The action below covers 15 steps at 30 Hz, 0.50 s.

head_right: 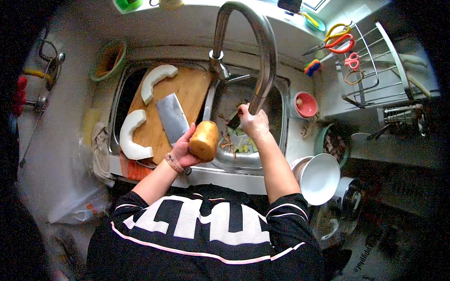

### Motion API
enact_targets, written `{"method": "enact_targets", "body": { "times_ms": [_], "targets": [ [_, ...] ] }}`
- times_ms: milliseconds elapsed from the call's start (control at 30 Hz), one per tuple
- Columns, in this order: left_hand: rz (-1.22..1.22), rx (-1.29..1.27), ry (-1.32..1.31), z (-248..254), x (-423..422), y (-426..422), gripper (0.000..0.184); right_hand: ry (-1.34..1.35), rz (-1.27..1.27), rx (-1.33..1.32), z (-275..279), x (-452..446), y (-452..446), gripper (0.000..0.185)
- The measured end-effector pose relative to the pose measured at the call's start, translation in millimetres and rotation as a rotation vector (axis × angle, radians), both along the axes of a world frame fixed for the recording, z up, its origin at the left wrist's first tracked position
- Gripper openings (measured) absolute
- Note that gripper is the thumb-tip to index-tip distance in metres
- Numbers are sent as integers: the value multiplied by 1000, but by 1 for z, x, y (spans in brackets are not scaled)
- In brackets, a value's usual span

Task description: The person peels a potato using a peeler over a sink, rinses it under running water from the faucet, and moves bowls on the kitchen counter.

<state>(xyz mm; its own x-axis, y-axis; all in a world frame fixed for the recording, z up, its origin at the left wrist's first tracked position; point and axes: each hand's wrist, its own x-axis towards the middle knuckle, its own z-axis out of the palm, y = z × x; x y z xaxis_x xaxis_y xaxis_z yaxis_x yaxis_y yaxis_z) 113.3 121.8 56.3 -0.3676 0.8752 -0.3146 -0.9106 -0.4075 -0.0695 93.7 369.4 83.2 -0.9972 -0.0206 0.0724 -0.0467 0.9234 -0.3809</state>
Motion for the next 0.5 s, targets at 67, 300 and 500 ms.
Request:
{"method": "enact_targets", "body": {
  "times_ms": [67,300,500],
  "targets": [
    [-11,37,-28,-4,-1,6,59,92,146,-25,2,-2,3,7],
    [-121,38,-28,-1,-5,33,58,-15,-12,-366,19,4,9,10],
    [-211,68,-101,-11,-16,86,58,97,-69,-246,23,12,31,20]
  ]
}}
